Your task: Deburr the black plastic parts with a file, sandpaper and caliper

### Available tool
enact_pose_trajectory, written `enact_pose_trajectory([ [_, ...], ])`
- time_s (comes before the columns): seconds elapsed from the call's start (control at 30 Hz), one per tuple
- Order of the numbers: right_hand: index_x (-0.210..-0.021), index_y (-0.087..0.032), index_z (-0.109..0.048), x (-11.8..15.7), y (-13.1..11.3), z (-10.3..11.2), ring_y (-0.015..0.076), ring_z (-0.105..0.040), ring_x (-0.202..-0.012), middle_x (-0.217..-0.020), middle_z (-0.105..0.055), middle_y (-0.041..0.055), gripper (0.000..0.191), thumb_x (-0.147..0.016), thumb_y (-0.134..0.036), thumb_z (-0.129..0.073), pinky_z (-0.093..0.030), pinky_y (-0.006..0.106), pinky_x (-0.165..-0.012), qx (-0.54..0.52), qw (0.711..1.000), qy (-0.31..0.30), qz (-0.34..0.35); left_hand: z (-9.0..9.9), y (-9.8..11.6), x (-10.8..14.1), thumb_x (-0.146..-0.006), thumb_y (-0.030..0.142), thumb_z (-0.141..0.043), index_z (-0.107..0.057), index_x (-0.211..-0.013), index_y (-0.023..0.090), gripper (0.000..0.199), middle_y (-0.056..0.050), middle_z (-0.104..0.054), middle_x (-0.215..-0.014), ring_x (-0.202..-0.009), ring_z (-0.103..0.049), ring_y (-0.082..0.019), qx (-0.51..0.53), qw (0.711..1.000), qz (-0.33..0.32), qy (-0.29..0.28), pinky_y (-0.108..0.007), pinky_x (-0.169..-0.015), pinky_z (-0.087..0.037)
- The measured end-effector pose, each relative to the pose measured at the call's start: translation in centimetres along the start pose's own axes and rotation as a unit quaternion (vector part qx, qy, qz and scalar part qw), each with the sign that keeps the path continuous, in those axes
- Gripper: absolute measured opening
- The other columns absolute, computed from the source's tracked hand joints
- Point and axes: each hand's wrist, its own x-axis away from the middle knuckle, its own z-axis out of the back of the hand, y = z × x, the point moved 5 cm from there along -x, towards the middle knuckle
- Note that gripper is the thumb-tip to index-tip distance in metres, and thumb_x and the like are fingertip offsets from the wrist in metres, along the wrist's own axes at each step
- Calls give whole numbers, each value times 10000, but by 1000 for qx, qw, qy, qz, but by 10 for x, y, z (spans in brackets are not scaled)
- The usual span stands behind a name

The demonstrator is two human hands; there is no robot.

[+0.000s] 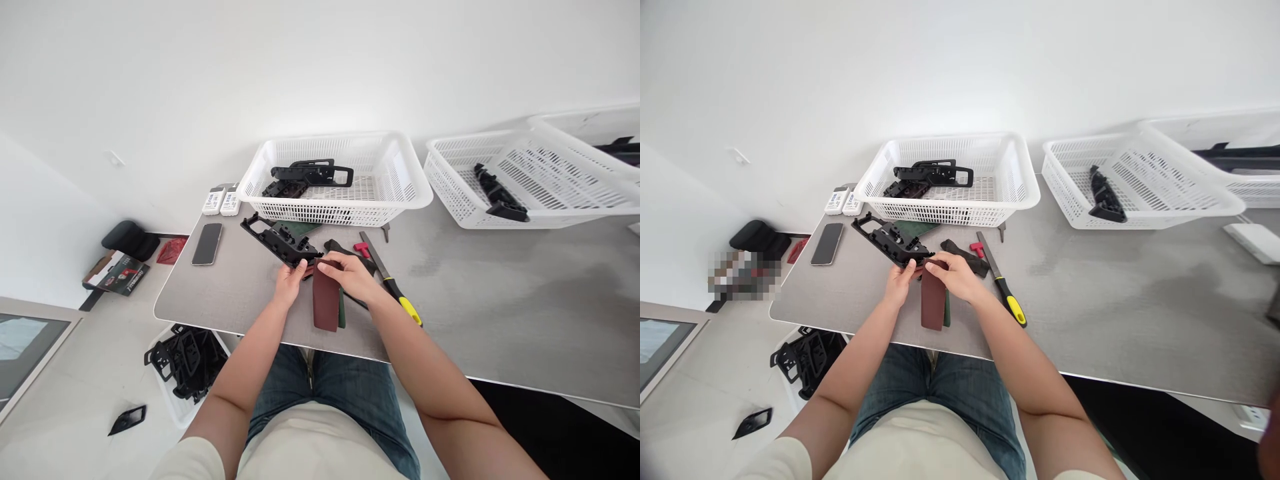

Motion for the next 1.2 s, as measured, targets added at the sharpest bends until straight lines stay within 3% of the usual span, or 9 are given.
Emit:
enact_pose_trajectory([
  [0.23,-721,-187,-639,1,-7,-12,165,-531,-686,-744,-593,30,232,-792,-376,-524,-417,307,-644,36,999,13,28,4,-3,0,-596,558,-747,-692,-820,169,453,-39,-715,-766,-877,-667,-254,-45,999,-15,7,-382,-808,-512],
  [0.43,-678,-198,-624,2,-5,-2,177,-532,-673,-697,-591,27,193,-768,-335,-522,-420,320,-654,75,994,72,16,0,-3,1,-618,540,-746,-694,-894,169,465,-79,-728,-872,-949,-670,-275,7,1000,0,-11,-419,-868,-499],
  [0.57,-704,-199,-642,2,-8,-7,176,-551,-687,-734,-621,34,198,-780,-334,-518,-434,318,-669,63,997,38,37,1,-4,0,-618,533,-750,-693,-878,172,448,-79,-732,-882,-977,-663,-284,11,1000,0,-14,-414,-863,-504],
  [0.7,-693,-196,-635,1,-6,-5,184,-560,-702,-717,-618,35,171,-760,-302,-518,-436,326,-687,77,994,74,18,1,-3,-1,-612,535,-754,-682,-901,169,472,-84,-733,-875,-963,-671,-290,31,999,5,-11,-419,-842,-512],
  [0.87,-711,-193,-647,1,-5,-9,183,-567,-693,-741,-633,41,211,-778,-346,-518,-443,323,-661,62,996,50,27,0,2,1,-591,549,-760,-671,-893,170,493,-91,-732,-902,-988,-662,-294,27,999,16,-4,-414,-848,-507],
  [1.03,-751,-194,-645,-2,2,2,196,-579,-712,-748,-657,41,204,-746,-369,-541,-448,329,-666,64,992,106,2,9,2,-4,-597,581,-742,-641,-921,159,541,-92,-725,-860,-886,-693,-263,49,998,24,38,-385,-807,-514],
  [1.2,-752,-198,-625,-5,7,10,201,-590,-726,-788,-670,41,196,-703,-380,-571,-456,326,-652,16,995,97,-8,20,0,-8,-630,601,-706,-610,-916,175,522,-71,-712,-851,-793,-686,-212,72,993,27,94,-342,-723,-526],
])
